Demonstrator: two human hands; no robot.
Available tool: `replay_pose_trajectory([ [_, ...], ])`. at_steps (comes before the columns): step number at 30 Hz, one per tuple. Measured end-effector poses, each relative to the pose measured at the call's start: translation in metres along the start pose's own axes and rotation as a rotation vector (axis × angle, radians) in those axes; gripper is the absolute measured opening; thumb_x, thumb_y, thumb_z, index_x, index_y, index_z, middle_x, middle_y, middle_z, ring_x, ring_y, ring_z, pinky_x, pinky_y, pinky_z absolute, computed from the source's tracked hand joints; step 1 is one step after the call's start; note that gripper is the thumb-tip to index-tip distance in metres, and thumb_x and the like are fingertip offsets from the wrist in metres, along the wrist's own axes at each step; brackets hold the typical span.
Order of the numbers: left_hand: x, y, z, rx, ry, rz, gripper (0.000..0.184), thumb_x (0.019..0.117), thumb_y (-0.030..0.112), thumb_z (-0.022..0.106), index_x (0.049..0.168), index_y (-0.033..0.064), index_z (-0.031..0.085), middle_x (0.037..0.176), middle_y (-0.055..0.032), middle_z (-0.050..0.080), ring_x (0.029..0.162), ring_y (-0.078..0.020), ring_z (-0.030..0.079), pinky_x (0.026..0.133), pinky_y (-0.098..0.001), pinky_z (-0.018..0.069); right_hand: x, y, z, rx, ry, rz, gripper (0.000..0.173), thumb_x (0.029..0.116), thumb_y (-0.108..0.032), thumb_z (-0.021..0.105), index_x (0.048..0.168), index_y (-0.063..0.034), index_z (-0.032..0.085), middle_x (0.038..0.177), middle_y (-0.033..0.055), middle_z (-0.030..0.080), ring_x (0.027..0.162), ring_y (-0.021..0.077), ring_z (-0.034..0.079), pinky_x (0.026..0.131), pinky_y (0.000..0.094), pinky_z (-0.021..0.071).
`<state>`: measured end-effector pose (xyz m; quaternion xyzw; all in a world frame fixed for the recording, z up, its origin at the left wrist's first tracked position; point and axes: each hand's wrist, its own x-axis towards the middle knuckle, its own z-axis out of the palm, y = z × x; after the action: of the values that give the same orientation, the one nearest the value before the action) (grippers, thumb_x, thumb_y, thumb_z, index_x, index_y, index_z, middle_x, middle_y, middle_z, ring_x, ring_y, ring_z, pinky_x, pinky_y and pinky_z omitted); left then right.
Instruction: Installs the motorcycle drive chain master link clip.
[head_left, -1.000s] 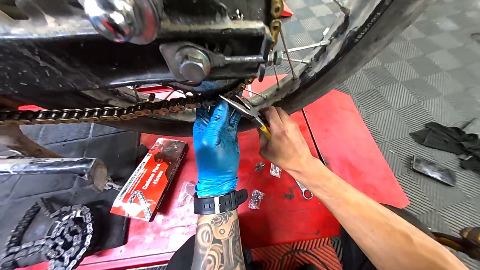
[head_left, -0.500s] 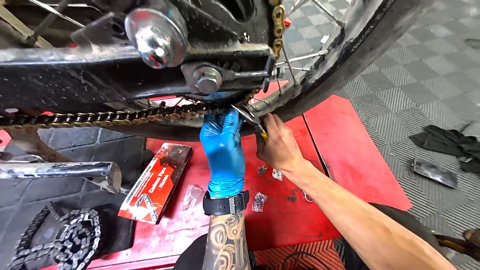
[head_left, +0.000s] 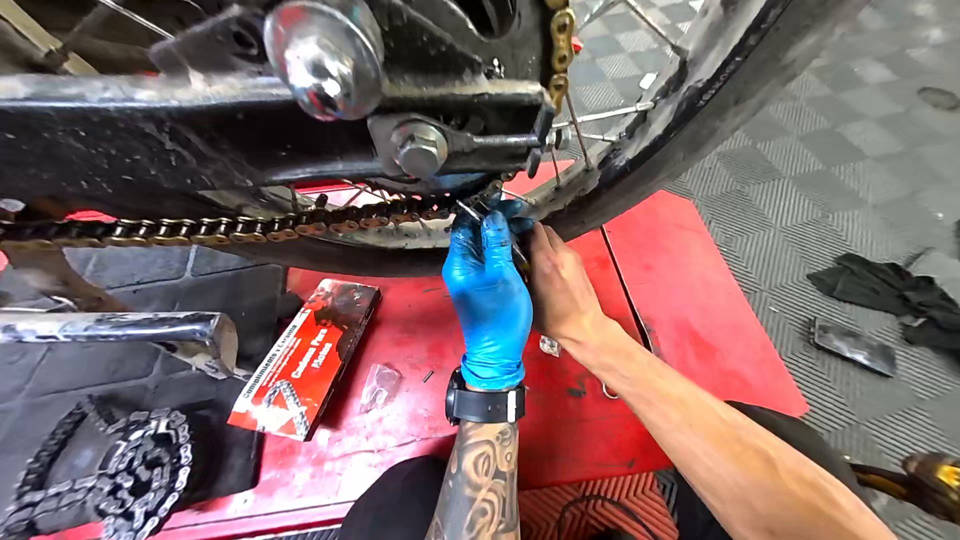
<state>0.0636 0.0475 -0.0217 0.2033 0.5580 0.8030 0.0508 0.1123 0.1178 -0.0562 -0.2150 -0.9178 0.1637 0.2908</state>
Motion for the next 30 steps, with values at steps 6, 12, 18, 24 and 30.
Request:
replay_pose_trajectory([
  [6, 0.009, 0.002, -0.018, -0.225, -0.139, -0.111, 0.031, 0.1087, 0.013, 0.048, 0.134, -0.0036, 0.056, 0.134, -0.0191, 0.065, 0.121, -0.0305, 0.066, 0.105, -0.0454, 0.0543, 0.003, 0.005, 0.006, 0.003, 0.043, -0.026, 0.037, 0.0799, -0.010, 0.072, 0.114, 0.0004, 0.064, 0.101, 0.0168, 0.068, 0.092, 0.0308, 0.070, 0.076, 0.0445, 0.0603],
  [12, 0.015, 0.006, -0.022, -0.506, -0.063, -0.199, 0.029, 0.1063, 0.013, 0.041, 0.129, -0.0003, 0.054, 0.124, -0.0196, 0.066, 0.113, -0.0290, 0.067, 0.096, -0.0446, 0.0576, 0.004, 0.003, 0.000, 0.011, 0.029, -0.027, 0.031, 0.0815, -0.013, 0.070, 0.110, -0.0009, 0.064, 0.099, 0.0154, 0.067, 0.090, 0.0302, 0.070, 0.074, 0.0444, 0.0599],
  [18, 0.023, 0.005, -0.034, -0.476, -0.139, -0.147, 0.036, 0.1102, 0.014, 0.037, 0.141, -0.0023, 0.044, 0.137, -0.0250, 0.057, 0.125, -0.0384, 0.060, 0.105, -0.0568, 0.0516, 0.001, -0.002, -0.009, 0.038, -0.043, -0.010, 0.037, 0.0825, -0.016, 0.071, 0.116, -0.0024, 0.063, 0.104, 0.0148, 0.067, 0.095, 0.0299, 0.069, 0.076, 0.0445, 0.0596],
  [24, 0.023, 0.010, -0.030, -0.355, -0.041, -0.087, 0.026, 0.1079, 0.008, 0.044, 0.129, -0.0053, 0.052, 0.122, -0.0229, 0.066, 0.113, -0.0345, 0.068, 0.100, -0.0520, 0.0566, -0.009, -0.009, -0.022, 0.030, -0.092, 0.006, 0.039, 0.0906, -0.016, 0.057, 0.128, -0.0030, 0.060, 0.112, 0.0157, 0.065, 0.101, 0.0316, 0.066, 0.079, 0.0456, 0.0577],
  [30, 0.024, 0.010, -0.029, -0.229, -0.023, -0.026, 0.022, 0.1065, 0.006, 0.047, 0.122, -0.0064, 0.056, 0.119, -0.0225, 0.068, 0.114, -0.0343, 0.068, 0.101, -0.0517, 0.0567, -0.018, -0.025, -0.044, -0.050, -0.257, 0.112, 0.052, 0.1000, -0.020, 0.052, 0.149, -0.0047, 0.047, 0.112, 0.0129, 0.068, 0.098, 0.0287, 0.069, 0.076, 0.0458, 0.0586],
])
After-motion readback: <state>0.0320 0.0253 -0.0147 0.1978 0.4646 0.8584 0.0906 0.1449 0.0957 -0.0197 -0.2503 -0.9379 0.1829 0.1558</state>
